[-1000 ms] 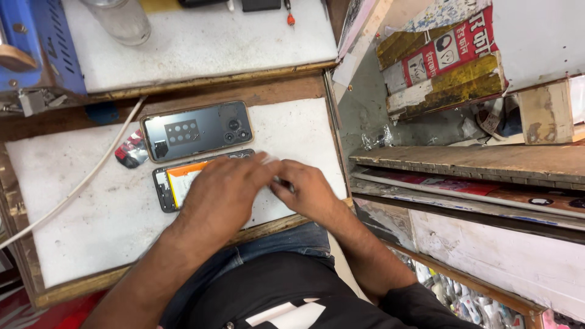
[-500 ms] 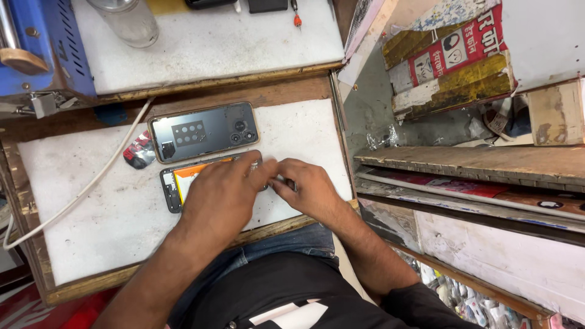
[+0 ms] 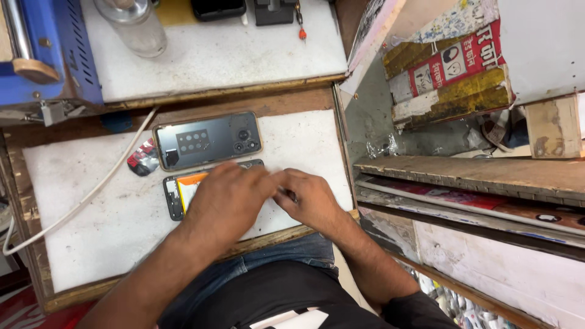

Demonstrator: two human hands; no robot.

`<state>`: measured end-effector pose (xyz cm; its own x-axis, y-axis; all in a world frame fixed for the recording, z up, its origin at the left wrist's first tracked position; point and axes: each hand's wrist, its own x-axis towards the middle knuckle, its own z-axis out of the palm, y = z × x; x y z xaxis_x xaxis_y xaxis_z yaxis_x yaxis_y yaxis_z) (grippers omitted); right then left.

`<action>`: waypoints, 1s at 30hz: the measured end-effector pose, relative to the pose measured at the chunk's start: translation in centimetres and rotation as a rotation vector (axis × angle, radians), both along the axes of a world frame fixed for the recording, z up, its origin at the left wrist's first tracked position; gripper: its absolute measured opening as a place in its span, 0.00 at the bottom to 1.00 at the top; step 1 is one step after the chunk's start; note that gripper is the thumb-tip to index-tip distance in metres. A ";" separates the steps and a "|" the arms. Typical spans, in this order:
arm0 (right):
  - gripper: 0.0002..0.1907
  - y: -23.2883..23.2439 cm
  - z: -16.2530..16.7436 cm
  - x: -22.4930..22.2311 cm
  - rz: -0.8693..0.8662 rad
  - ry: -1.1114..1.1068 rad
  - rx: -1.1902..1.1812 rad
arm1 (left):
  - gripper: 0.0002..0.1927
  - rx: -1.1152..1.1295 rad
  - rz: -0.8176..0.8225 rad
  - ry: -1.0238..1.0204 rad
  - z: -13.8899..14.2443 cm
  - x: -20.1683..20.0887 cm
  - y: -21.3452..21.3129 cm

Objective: The person unscrews the back of a smartphone with a screwdriver, pries off the back cover, and works on the internal battery, lifting and adjusting it inside the phone body. They handle the opened phone, reposition it, and continue manipulating the battery and internal components on the workbench.

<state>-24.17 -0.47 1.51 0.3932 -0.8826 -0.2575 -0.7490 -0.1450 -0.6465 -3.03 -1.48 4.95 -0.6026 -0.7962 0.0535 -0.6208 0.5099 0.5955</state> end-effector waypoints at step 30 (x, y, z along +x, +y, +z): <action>0.06 -3.7 1.7 3.4 0.098 -0.084 -0.326 | 0.21 -0.144 0.447 0.254 -2.8 3.9 4.2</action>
